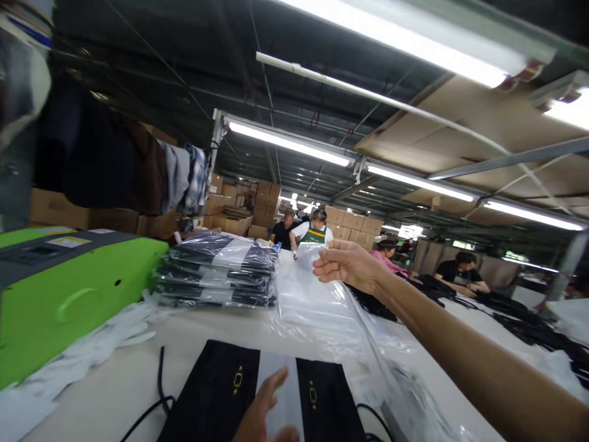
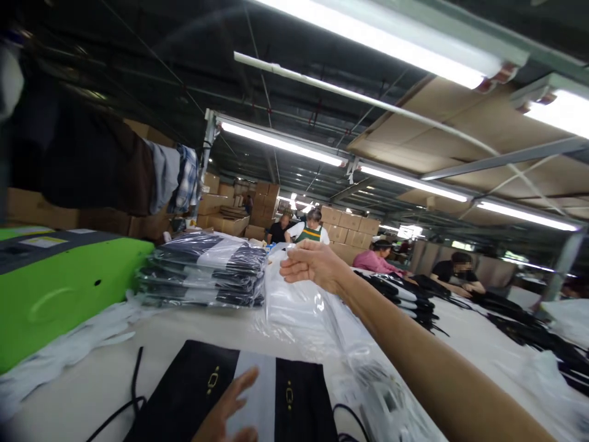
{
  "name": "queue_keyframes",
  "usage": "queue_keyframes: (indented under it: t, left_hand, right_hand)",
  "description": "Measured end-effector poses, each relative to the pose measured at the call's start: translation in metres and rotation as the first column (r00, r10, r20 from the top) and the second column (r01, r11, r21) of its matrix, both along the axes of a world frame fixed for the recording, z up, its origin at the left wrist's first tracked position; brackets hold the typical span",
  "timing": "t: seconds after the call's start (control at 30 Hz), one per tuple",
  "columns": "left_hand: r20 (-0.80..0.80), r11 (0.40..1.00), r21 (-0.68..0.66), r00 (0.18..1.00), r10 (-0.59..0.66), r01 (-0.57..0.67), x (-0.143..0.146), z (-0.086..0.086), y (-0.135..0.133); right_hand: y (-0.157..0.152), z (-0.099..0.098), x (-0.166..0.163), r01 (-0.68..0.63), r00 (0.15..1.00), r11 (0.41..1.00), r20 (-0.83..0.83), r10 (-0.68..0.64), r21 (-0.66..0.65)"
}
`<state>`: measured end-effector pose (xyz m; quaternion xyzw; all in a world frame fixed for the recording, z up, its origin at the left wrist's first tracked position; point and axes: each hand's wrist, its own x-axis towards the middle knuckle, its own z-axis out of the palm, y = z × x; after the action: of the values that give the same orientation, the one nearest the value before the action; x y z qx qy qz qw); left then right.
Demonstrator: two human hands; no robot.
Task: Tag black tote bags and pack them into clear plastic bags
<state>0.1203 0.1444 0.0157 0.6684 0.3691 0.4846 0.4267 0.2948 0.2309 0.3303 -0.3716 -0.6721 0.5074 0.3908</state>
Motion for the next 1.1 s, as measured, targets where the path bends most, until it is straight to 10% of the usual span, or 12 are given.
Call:
queue_keyframes:
  t: [0.2, 0.33, 0.47, 0.6, 0.67, 0.73, 0.8, 0.9, 1.1]
  left_hand:
    - [0.488, 0.958, 0.050, 0.830, -0.269, 0.281, 0.068, 0.049, -0.042]
    - [0.618, 0.972, 0.005, 0.764, -0.186, 0.233, 0.076, 0.074, -0.082]
    - [0.476, 0.957, -0.269, 0.849, 0.227, -0.105, -0.004, 0.084, -0.117]
    - [0.054, 0.895, -0.308, 0.934, 0.354, -0.321, -0.141, 0.087, -0.110]
    - [-0.410, 0.801, -0.128, 0.766, 0.494, -0.585, -0.206, 0.089, -0.091]
    - [-0.779, 0.737, 0.149, 0.380, 0.498, -0.660, -0.256, 0.092, -0.071]
    - [-0.851, 0.727, 0.225, 0.232, 0.471, -0.649, -0.285, 0.097, -0.054]
    - [-0.858, 0.710, 0.294, 0.151, 0.491, -0.640, -0.291, 0.107, -0.034]
    - [-0.803, 0.696, 0.398, 0.140, 0.579, -0.598, -0.236, 0.125, 0.035]
  right_hand:
    - [-0.095, -0.015, -0.086, -0.223, 0.910, 0.965, -0.383, 0.156, -0.139]
    - [-0.112, -0.038, -0.156, -0.213, 0.805, 0.962, -0.589, 0.075, -0.169]
    - [-0.098, -0.036, -0.178, -0.214, 0.808, 0.970, -0.580, 0.107, -0.119]
    - [-0.062, -0.028, -0.134, -0.113, 0.892, 0.989, -0.428, 0.144, 0.098]
    - [-0.039, -0.035, -0.099, -0.050, 0.974, 0.967, -0.201, 0.102, 0.250]
    - [-0.018, -0.056, -0.063, -0.037, 0.988, 0.918, 0.155, -0.027, 0.396]
    - [-0.002, -0.089, -0.030, -0.101, 0.850, 0.901, 0.507, -0.142, 0.422]
    - [0.003, -0.150, 0.013, -0.151, 0.642, 0.954, 0.760, -0.105, 0.260]
    - [-0.049, -0.270, 0.068, -0.133, 0.582, 0.990, 0.813, 0.037, 0.050]
